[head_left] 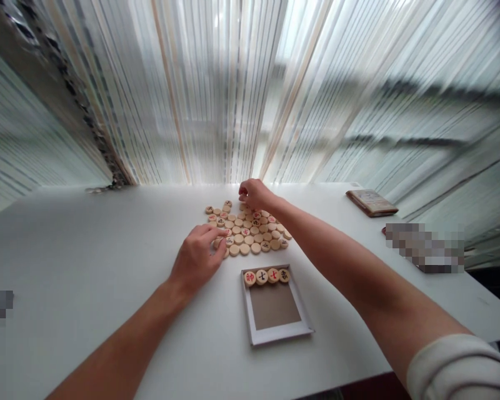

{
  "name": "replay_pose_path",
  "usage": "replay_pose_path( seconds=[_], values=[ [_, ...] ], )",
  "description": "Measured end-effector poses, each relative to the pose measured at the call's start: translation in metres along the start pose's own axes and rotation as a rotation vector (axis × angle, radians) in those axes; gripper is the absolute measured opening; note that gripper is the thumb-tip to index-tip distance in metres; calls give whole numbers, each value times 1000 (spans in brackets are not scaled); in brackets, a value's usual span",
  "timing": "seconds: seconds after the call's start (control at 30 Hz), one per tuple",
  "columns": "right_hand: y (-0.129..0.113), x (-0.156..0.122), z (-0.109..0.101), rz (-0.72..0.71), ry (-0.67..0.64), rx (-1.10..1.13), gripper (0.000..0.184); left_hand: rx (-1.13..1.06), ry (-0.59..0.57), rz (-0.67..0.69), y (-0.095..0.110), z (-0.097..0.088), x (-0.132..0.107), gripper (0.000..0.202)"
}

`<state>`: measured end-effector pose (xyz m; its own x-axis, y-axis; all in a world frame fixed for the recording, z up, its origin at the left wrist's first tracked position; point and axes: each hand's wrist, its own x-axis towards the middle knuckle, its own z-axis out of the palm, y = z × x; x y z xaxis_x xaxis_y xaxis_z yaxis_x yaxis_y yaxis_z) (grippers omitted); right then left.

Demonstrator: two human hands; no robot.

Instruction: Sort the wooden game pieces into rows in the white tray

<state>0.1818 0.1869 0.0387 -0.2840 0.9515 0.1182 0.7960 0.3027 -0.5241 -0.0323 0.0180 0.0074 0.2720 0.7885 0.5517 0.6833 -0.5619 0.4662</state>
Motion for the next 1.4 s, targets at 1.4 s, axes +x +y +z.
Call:
replay_pose_path(
  seconds=[1.4],
  values=[
    [-47,-231,0,121,33,1291,17,-892,-80,-306,81,-5,-18,16]
  ],
)
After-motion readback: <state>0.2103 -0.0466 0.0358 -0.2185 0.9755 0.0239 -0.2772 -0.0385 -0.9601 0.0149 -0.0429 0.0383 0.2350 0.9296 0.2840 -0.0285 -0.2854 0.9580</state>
